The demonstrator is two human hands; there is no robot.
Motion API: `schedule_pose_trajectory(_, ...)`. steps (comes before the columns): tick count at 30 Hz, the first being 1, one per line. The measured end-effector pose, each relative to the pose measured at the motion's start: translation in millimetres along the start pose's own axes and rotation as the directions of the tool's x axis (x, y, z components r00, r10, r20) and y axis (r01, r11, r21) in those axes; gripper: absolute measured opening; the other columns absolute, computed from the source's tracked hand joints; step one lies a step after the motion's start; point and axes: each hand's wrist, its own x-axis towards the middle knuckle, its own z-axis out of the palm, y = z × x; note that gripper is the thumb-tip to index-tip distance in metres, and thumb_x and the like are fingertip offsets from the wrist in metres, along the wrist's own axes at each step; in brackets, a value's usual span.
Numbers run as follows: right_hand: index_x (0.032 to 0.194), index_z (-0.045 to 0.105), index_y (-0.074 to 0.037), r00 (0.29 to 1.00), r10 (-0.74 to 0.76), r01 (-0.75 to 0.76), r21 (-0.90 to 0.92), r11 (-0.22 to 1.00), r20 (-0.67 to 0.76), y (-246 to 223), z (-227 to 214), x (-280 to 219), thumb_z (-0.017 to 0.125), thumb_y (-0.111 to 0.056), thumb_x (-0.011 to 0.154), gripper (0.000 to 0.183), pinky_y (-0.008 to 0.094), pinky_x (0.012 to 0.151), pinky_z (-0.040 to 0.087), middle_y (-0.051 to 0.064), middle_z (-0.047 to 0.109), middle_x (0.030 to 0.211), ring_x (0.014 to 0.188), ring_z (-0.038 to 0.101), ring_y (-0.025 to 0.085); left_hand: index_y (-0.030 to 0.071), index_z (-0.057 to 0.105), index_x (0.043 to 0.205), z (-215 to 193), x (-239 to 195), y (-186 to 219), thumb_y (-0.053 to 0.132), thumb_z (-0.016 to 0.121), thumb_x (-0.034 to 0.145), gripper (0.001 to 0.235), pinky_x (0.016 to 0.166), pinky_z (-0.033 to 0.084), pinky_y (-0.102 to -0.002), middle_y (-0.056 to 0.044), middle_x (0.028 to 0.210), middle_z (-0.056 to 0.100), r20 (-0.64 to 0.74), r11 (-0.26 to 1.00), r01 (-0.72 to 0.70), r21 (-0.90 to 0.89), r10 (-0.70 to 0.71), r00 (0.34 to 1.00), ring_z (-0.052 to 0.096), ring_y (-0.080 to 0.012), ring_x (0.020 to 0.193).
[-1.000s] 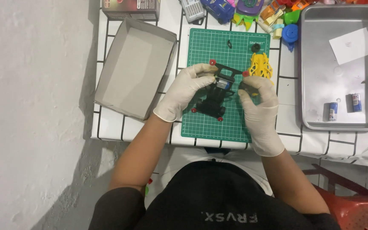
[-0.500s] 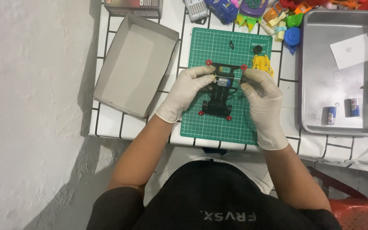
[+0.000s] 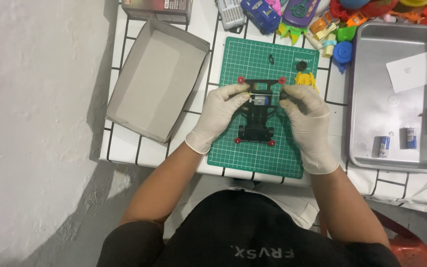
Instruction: The person assembles a toy car chassis on a green cutting mat. They attach red wheels to the axles, insert a battery into the chassis, and then attach a yellow body shell to the frame.
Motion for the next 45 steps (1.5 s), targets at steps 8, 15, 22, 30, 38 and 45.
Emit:
schedule_pose_trajectory(8, 0.111, 0.073, 0.003, 1.0, -0.014, 0.015, -0.067, 0.998, 0.012, 5, 1, 0, 0.084, -0.007, 0.087, 0.028, 0.036, 0.085, 0.058, 0.015, 0.068, 0.101, 0.096, 0.067, 0.023, 0.004, 0.074, 0.117, 4, -2, 1, 0.019, 0.084, 0.088, 0.034, 0.091, 0.056, -0.03, -0.013, 0.106, 0.076, -0.031, 0.999, 0.024, 0.028, -0.024, 0.999, 0.066, -0.0108, 0.099)
schedule_pose_trajectory(15, 0.111, 0.073, 0.003, 0.999, 0.003, -0.001, -0.055, 0.998, 0.048, 8, -2, 3, 0.082, -0.003, 0.087, 0.026, 0.036, 0.085, 0.057, 0.016, 0.068, 0.1, 0.097, 0.067, 0.025, 0.003, 0.074, 0.116, 7, -2, 3, 0.018, 0.086, 0.086, 0.035, 0.09, 0.057, -0.032, -0.014, 0.106, 0.076, -0.045, 0.999, 0.023, 0.035, -0.021, 0.999, 0.066, -0.0119, 0.099)
schedule_pose_trajectory(22, 0.11, 0.073, 0.002, 0.996, 0.061, -0.057, -0.082, 0.995, 0.058, 9, 1, 0, 0.082, -0.005, 0.088, 0.025, 0.036, 0.086, 0.056, 0.016, 0.068, 0.101, 0.098, 0.067, 0.025, 0.001, 0.073, 0.115, 10, -3, 5, 0.016, 0.085, 0.086, 0.034, 0.087, 0.058, -0.03, -0.012, 0.105, 0.074, -0.041, 1.0, 0.013, 0.0, -0.013, 0.999, 0.067, -0.0113, 0.096)
schedule_pose_trajectory(30, 0.111, 0.075, 0.001, 0.99, 0.116, -0.106, -0.118, 0.987, 0.075, 14, 7, -5, 0.084, 0.001, 0.084, 0.028, 0.036, 0.086, 0.057, 0.015, 0.069, 0.1, 0.095, 0.067, 0.024, 0.001, 0.074, 0.112, 9, -4, 9, 0.014, 0.087, 0.084, 0.034, 0.085, 0.059, -0.03, -0.014, 0.103, 0.073, 0.01, 1.0, -0.002, -0.009, 0.002, 1.0, 0.069, -0.0124, 0.095)
schedule_pose_trajectory(38, 0.117, 0.066, 0.0, 0.965, 0.263, -0.258, 0.11, 0.96, -0.027, 2, 15, -8, 0.085, -0.004, 0.084, 0.039, 0.03, 0.089, 0.061, 0.015, 0.072, 0.11, 0.097, 0.072, 0.019, 0.004, 0.076, 0.111, 6, -4, 19, 0.014, 0.085, 0.086, 0.029, 0.087, 0.057, -0.028, -0.01, 0.099, 0.075, 0.034, 0.999, 0.033, -0.04, -0.032, 0.999, 0.068, -0.0098, 0.093)
schedule_pose_trajectory(45, 0.125, 0.065, -0.003, 0.99, 0.124, -0.121, -0.062, 0.991, 0.062, -30, 17, -4, 0.079, -0.024, 0.093, 0.041, 0.043, 0.098, 0.055, 0.019, 0.067, 0.123, 0.113, 0.068, 0.028, 0.01, 0.075, 0.108, 9, -4, 23, 0.012, 0.085, 0.084, 0.026, 0.087, 0.059, -0.027, -0.006, 0.096, 0.076, -0.006, 0.997, 0.026, -0.067, -0.027, 1.0, 0.071, -0.0091, 0.09)
